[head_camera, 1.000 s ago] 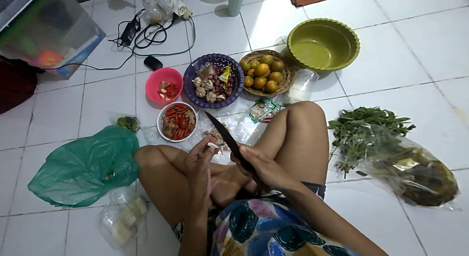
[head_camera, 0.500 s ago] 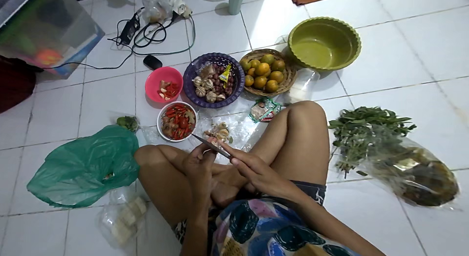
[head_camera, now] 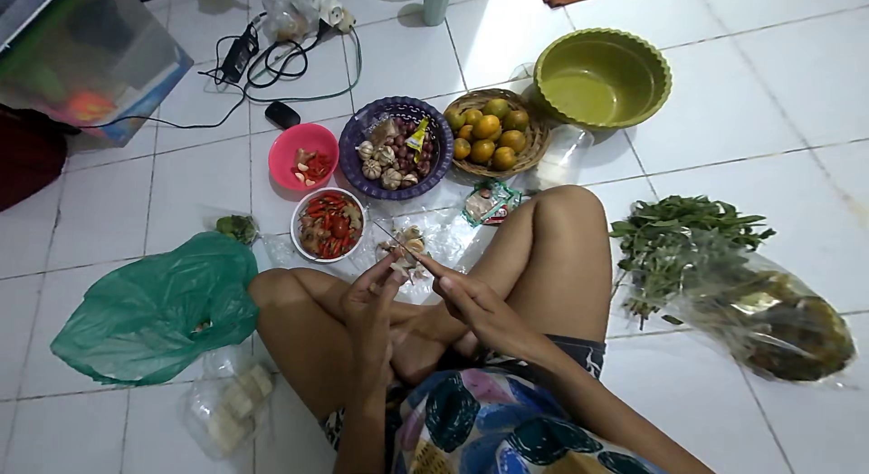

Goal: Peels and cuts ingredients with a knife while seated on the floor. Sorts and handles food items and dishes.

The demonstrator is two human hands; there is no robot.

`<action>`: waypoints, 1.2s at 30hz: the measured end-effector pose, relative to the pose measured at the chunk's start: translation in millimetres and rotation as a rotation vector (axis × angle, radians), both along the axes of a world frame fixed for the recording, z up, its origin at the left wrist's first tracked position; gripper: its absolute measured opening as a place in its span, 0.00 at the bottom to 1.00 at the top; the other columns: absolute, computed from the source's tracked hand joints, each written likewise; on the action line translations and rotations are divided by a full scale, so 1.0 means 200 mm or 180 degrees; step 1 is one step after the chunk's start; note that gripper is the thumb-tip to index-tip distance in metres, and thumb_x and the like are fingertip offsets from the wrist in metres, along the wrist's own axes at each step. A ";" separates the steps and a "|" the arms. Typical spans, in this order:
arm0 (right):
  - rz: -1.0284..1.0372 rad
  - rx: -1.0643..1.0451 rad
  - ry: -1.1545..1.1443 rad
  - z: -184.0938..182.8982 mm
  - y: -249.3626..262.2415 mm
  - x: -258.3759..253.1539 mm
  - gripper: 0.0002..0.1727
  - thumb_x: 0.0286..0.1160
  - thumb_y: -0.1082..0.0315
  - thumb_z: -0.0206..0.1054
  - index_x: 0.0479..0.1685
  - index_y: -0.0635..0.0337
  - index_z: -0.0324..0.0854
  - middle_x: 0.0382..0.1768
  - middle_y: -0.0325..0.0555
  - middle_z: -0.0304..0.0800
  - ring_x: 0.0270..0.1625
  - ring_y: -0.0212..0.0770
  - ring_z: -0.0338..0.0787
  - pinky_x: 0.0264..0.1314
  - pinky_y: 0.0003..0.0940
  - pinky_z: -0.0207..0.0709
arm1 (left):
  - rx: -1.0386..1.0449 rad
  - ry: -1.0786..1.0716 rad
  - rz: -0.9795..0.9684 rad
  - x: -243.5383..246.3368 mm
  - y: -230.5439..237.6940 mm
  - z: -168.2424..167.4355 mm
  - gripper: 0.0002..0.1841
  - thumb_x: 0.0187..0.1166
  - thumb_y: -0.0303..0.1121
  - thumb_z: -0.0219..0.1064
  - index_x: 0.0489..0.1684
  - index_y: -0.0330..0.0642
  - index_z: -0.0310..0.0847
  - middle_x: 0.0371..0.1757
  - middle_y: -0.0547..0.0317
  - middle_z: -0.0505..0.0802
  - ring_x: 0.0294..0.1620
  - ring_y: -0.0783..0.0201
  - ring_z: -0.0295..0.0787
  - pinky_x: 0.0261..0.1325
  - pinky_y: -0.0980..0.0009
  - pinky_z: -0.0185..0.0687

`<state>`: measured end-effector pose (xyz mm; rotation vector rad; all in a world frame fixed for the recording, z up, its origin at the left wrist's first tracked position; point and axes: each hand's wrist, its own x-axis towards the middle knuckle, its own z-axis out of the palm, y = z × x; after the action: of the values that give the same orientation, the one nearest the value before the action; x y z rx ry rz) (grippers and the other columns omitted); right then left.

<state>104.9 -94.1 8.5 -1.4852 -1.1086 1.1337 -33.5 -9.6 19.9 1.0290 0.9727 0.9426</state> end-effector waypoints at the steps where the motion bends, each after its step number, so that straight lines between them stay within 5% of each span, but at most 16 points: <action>1: -0.0027 -0.0048 0.0072 0.00 0.00 0.00 0.30 0.94 0.53 0.42 0.87 0.60 0.66 0.35 0.30 0.77 0.26 0.17 0.65 0.30 0.15 0.63 | -0.0122 -0.0122 -0.0073 -0.01 0.00 0.00 0.15 0.75 0.15 0.56 0.53 0.26 0.86 0.50 0.63 0.95 0.46 0.77 0.91 0.56 0.78 0.86; 5: -0.0243 -0.0578 0.0593 0.00 0.04 0.02 0.29 0.95 0.59 0.38 0.87 0.63 0.63 0.29 0.28 0.71 0.20 0.19 0.63 0.23 0.16 0.61 | -0.0837 -0.1017 -0.0123 -0.01 0.01 0.01 0.18 0.79 0.15 0.45 0.48 0.35 0.85 0.46 0.64 0.96 0.44 0.76 0.92 0.53 0.79 0.88; 11: -0.0648 -0.1360 0.0867 -0.12 0.10 0.09 0.26 0.97 0.58 0.36 0.77 0.65 0.71 0.29 0.34 0.76 0.16 0.21 0.65 0.19 0.17 0.62 | -0.1169 -0.1579 -0.0177 -0.03 0.02 -0.01 0.19 0.81 0.14 0.49 0.42 0.41 0.88 0.35 0.67 0.94 0.39 0.75 0.92 0.52 0.80 0.88; 17: -0.0885 -0.1363 0.0897 -0.16 0.10 0.13 0.23 0.97 0.60 0.44 0.72 0.67 0.76 0.33 0.36 0.86 0.14 0.19 0.66 0.17 0.15 0.62 | -0.1145 -0.1791 -0.0340 -0.04 0.02 -0.03 0.19 0.80 0.14 0.53 0.49 0.40 0.91 0.44 0.62 0.97 0.46 0.72 0.95 0.56 0.76 0.89; 22: -0.0927 -0.1291 0.0997 -0.17 0.10 0.14 0.20 0.95 0.61 0.48 0.55 0.67 0.83 0.32 0.36 0.90 0.14 0.19 0.71 0.18 0.15 0.66 | -0.1101 -0.1616 -0.0365 -0.03 0.02 -0.02 0.20 0.79 0.12 0.51 0.47 0.40 0.91 0.45 0.62 0.98 0.47 0.71 0.95 0.56 0.74 0.90; 27: -0.0917 -0.1258 0.1227 -0.16 0.09 0.14 0.23 0.95 0.62 0.48 0.81 0.64 0.71 0.35 0.37 0.91 0.14 0.22 0.73 0.17 0.17 0.68 | -0.1057 -0.1179 -0.0259 -0.03 0.02 -0.01 0.19 0.81 0.13 0.49 0.47 0.38 0.89 0.44 0.63 0.97 0.45 0.72 0.95 0.54 0.74 0.91; 36: -0.0910 -0.1446 0.1132 -0.17 0.10 0.17 0.23 0.97 0.58 0.43 0.72 0.64 0.76 0.29 0.36 0.86 0.11 0.21 0.64 0.13 0.17 0.60 | -0.1050 -0.0579 0.0183 -0.07 0.09 -0.04 0.16 0.81 0.13 0.49 0.52 0.33 0.82 0.39 0.69 0.94 0.38 0.78 0.91 0.49 0.81 0.88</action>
<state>139.9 -74.5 -25.0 -1.6328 -0.3927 1.4316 -48.1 8.8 12.6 0.6303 0.9697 0.8710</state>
